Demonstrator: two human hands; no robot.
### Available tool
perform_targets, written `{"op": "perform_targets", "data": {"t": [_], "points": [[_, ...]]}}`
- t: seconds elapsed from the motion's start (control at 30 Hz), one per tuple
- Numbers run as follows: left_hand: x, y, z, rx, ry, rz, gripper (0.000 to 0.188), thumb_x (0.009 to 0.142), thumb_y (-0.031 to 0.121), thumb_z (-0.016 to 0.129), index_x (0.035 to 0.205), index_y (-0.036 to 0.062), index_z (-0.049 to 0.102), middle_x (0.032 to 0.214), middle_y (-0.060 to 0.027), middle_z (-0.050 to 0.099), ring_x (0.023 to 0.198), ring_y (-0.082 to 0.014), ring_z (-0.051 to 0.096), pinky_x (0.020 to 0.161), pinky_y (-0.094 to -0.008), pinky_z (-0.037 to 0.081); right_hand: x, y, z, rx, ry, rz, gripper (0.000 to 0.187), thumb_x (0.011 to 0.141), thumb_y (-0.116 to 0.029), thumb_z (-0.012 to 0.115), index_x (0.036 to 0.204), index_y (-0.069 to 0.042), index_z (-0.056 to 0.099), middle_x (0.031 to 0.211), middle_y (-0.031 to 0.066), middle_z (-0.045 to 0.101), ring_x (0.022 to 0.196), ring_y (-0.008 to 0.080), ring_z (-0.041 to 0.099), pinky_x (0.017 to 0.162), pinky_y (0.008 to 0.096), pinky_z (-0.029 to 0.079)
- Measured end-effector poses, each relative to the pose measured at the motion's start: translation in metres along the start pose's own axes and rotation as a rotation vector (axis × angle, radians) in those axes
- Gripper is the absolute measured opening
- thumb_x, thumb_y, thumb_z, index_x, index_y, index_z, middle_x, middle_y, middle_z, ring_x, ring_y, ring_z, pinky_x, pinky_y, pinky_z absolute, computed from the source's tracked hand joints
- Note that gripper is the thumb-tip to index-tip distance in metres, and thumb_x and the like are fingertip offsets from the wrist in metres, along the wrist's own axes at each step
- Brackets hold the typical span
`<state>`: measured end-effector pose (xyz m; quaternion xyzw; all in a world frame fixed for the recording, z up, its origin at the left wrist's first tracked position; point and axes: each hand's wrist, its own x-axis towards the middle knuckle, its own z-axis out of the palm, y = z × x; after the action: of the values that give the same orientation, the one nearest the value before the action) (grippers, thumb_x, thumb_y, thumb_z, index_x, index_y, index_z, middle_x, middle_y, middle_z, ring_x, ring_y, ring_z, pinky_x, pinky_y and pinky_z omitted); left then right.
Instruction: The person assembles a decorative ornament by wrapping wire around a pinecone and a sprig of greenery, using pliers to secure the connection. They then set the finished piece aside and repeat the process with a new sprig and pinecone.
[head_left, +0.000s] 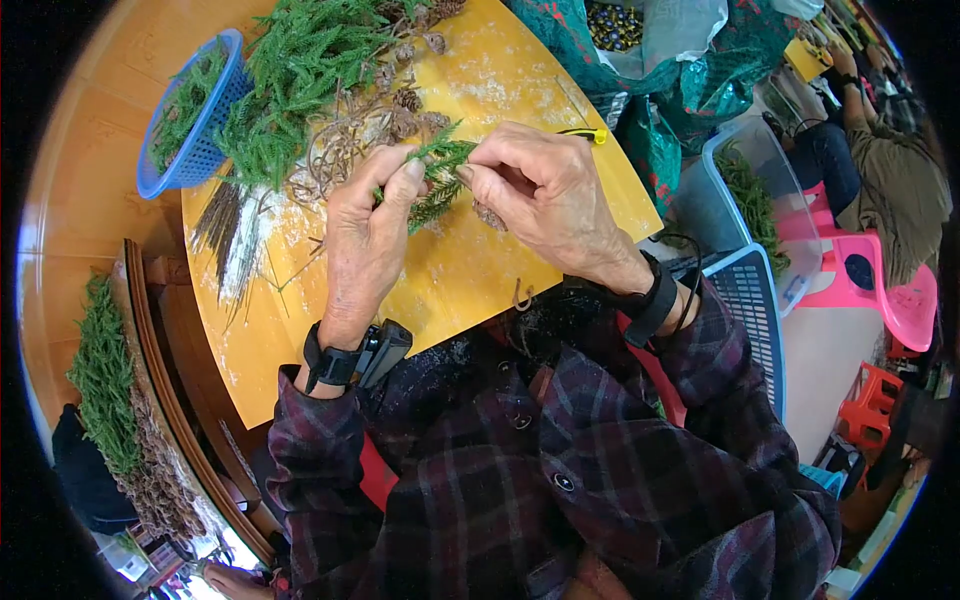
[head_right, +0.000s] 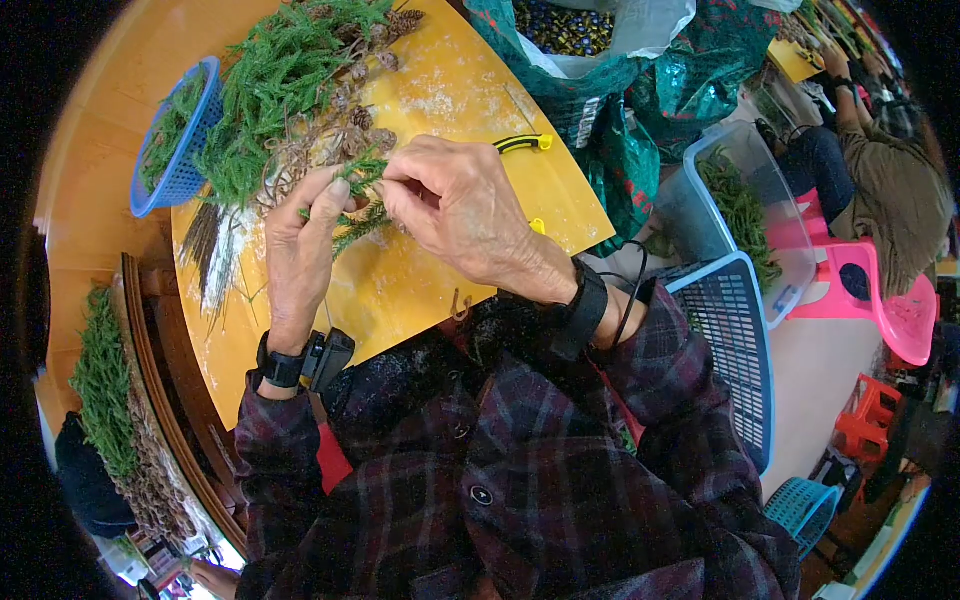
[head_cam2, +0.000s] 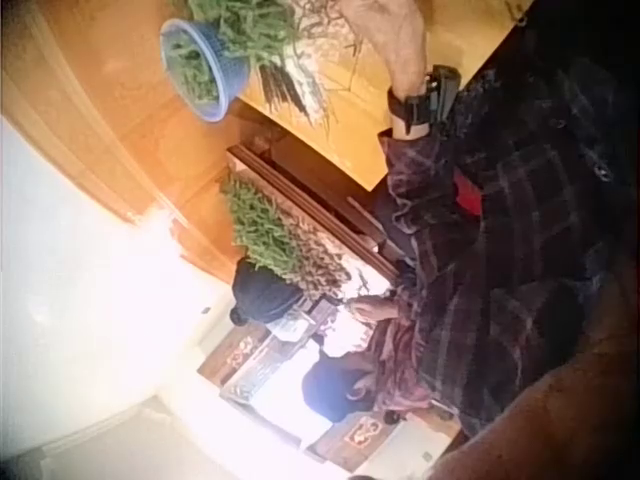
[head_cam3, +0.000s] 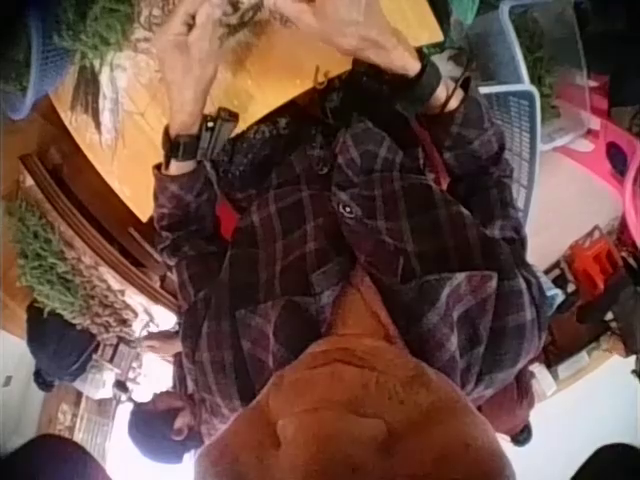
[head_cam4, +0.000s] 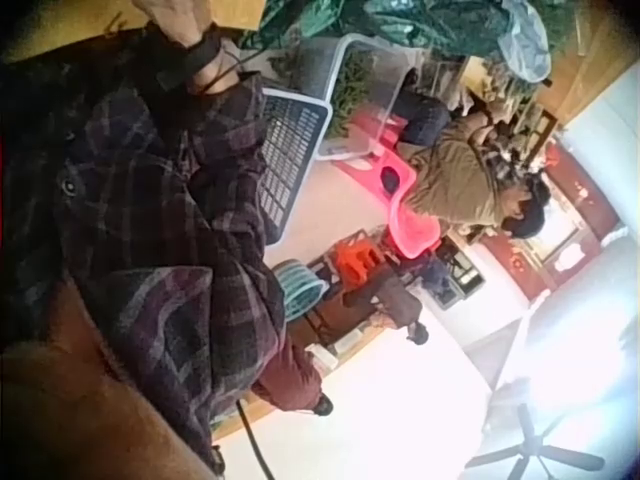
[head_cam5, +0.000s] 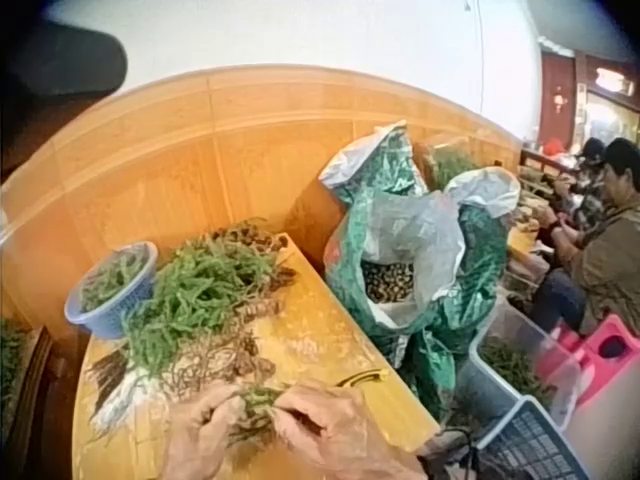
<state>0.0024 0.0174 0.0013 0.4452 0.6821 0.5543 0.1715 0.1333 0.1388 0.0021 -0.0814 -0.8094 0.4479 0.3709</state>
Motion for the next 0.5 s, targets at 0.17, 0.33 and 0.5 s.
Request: {"op": "perform_targets", "data": {"t": [0.17, 0.33, 0.5], "points": [[-0.003, 0.002, -0.001, -0.016, -0.028, -0.032, 0.019, 0.092, 0.014, 0.052, 0.097, -0.0022, 0.061, 0.073, -0.0015, 0.056, 0.071, -0.0086, 0.052, 0.066, -0.0236, 0.042, -0.001, 0.0, 0.0, -0.021, 0.001, -0.04, 0.002, 0.08, 0.002, 0.06, 0.079, 0.002, 0.059, 0.066, 0.0058, 0.056, 0.052, 0.0106, 0.054, 0.046, 0.0242, 0.039], [-0.008, 0.008, 0.002, -0.033, -0.102, -0.081, 0.02, 0.092, 0.015, 0.052, 0.091, -0.0021, 0.061, 0.07, -0.0008, 0.056, 0.068, -0.0081, 0.051, 0.065, -0.0235, 0.042, 0.0, 0.001, 0.0, -0.089, 0.008, -0.094, 0.002, 0.078, 0.002, 0.061, 0.078, 0.002, 0.059, 0.066, 0.0072, 0.054, 0.053, 0.0138, 0.054, 0.047, 0.0257, 0.04], [-0.016, 0.014, 0.003, -0.118, -0.183, -0.215, 0.02, 0.092, 0.015, 0.051, 0.088, -0.0016, 0.061, 0.068, 0.0, 0.054, 0.067, -0.0075, 0.049, 0.063, -0.0233, 0.041, -0.001, 0.003, 0.001, -0.151, 0.014, -0.168, 0.004, 0.077, 0.002, 0.063, 0.078, 0.001, 0.059, 0.065, 0.008, 0.053, 0.053, 0.0161, 0.052, 0.047, 0.0276, 0.039]]}}
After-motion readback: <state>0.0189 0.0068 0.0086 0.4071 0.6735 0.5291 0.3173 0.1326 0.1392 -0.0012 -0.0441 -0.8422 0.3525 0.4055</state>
